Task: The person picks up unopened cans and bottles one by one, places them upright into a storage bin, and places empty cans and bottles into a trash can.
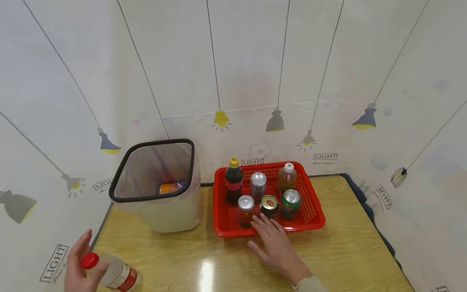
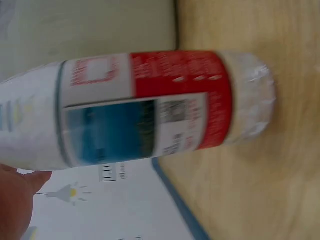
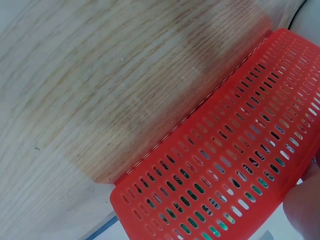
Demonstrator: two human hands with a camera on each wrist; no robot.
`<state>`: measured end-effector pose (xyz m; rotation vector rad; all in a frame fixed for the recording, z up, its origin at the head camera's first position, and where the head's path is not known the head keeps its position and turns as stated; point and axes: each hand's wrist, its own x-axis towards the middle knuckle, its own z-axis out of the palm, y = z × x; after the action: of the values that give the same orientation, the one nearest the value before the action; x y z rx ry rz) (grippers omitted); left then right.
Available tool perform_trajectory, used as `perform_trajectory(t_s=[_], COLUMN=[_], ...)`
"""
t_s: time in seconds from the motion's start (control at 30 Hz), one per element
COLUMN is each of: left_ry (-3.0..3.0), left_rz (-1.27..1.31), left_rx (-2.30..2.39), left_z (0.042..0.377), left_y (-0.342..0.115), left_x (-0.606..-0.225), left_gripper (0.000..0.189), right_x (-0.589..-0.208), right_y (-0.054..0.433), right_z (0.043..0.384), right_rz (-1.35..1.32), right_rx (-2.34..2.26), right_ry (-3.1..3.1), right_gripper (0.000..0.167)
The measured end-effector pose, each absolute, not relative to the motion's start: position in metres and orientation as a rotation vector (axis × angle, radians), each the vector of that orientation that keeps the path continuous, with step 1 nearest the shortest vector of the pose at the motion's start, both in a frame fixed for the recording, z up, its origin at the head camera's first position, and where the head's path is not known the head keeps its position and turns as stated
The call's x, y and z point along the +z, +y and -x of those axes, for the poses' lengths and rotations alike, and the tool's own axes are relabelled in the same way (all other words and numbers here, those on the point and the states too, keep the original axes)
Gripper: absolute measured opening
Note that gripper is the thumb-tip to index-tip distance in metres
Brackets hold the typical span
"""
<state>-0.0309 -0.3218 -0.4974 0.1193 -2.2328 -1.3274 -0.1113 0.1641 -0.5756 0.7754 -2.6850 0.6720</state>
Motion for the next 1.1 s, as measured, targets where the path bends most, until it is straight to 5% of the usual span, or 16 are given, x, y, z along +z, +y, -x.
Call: perform_trajectory(t_s=[0.3, 0.57, 1.1], left_ry=[-2.226, -2.279, -2.209], left_rz=[-0.449, -0.633, -0.534], left_rx=[-1.347, -1.392, -1.357], left_z=[0.028, 0.036, 0.038], left_y=[-0.307, -0.311, -0.307], left_x=[-0.521, -0.527, -0.529], left_gripper=[0.076, 0.048, 0.02], right_x=[-0.577, -0.578, -0.568], right_y=[0.165, 0.165, 0.184], right_z=[0.112, 0.113, 0.11], right_rz=[-0.782, -0.783, -0.735], right_rx=[0.654, 0.653, 0.652], right_ry=[-2.682, -2.698, -2.628], right_gripper=[0.058, 0.058, 0.056])
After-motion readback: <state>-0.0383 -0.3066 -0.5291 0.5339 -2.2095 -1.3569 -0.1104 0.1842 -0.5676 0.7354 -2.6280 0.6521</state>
